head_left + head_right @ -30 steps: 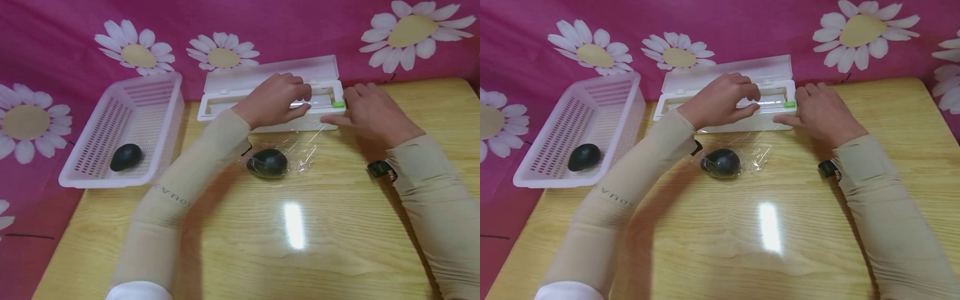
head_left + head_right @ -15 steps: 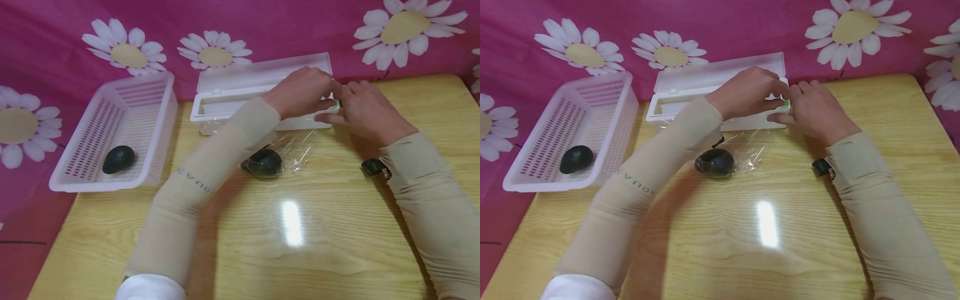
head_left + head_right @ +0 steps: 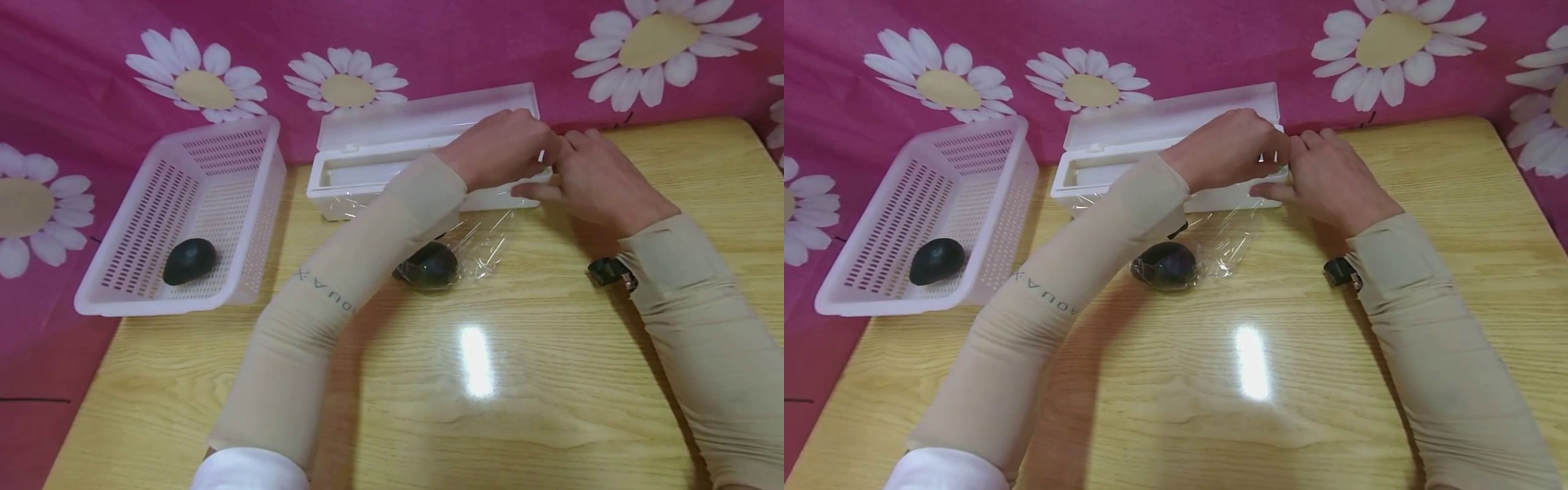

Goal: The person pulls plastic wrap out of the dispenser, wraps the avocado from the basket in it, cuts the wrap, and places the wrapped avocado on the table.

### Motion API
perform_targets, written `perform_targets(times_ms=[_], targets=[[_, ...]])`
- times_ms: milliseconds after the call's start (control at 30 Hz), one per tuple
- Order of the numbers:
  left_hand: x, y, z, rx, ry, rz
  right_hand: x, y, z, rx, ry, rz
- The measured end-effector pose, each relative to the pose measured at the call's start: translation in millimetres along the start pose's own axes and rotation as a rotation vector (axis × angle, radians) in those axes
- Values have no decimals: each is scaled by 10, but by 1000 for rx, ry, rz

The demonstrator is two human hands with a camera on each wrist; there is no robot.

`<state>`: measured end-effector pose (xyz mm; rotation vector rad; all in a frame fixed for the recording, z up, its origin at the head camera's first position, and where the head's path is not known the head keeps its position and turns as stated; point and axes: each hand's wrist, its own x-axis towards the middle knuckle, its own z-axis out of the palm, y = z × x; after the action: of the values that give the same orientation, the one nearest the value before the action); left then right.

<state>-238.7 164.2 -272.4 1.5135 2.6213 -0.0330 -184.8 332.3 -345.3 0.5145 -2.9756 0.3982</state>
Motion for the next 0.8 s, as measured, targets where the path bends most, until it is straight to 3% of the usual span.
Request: perform_targets(times_ms=[467, 800], targets=[[-64, -92, 34, -49, -1, 50, 0, 6, -22, 15, -61, 36], [-121, -136, 62, -60, 24, 78, 13, -1, -16, -9, -43, 36]])
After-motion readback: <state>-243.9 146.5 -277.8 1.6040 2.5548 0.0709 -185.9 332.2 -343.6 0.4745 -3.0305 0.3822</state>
